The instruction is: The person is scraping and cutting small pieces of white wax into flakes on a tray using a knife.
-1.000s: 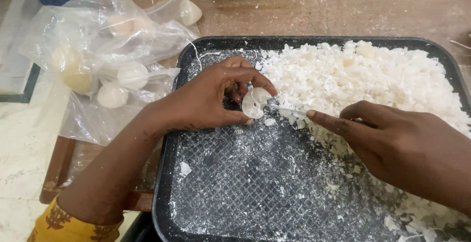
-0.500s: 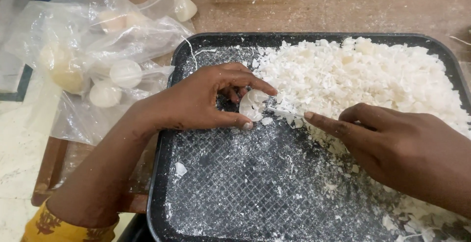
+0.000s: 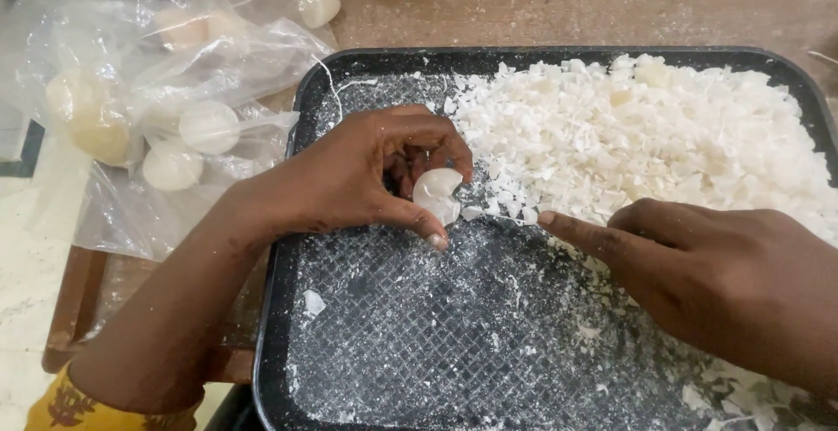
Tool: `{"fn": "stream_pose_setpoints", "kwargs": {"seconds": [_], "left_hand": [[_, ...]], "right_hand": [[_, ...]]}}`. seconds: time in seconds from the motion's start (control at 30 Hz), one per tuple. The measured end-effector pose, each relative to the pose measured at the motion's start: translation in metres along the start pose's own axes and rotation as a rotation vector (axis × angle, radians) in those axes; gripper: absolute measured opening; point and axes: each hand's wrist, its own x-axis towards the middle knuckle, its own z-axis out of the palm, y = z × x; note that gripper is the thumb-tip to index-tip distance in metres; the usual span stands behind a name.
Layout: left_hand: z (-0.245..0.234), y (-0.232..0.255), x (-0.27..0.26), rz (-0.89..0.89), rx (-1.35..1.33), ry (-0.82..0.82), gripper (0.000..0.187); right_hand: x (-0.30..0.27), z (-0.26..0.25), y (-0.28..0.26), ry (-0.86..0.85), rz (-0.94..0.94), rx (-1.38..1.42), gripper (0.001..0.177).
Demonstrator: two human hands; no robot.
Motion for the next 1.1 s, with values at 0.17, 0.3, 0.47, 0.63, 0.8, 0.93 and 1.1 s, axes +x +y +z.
{"fn": "stream_pose_setpoints", "kwargs": {"seconds": [0.17,0.3,0.47,0.63,0.8,0.93,1.1], "left_hand": [[0.0,0.002,0.0,-0.02,0.104,0.028,0.055],[0.002,0.001,-0.001,0.071,0.191,0.057,0.053],[-0.001,0.0,-0.002,0.054,0.184,0.039,0.058],[-0.005,0.005,-0.004,-0.041,0.057,0.028,0.045],[-0.002,0.003,-0.002,-0.028,0.074,0.038,0.044],[0.004,0.002,0.0,-0.03,-0.013,0.05,0.038],[0.01,0.01,0.004,-0.143,-0.05,0.036,0.036]], "right_hand": [[-0.002,0.013,0.005,0.115,-0.047,0.049,0.067],[0.001,0.009,0.005,0.127,-0.069,0.052,0.067],[0.002,0.002,-0.001,0.0,0.013,0.001,0.064],[0.002,0.002,0.001,0.073,0.014,0.037,0.065],[0.002,-0.001,-0.005,-0.044,0.048,0.037,0.069],[0.004,0.016,0.0,-0.045,-0.063,-0.012,0.08],[0.006,0.035,-0.004,-0.106,-0.073,0.036,0.082]]}}
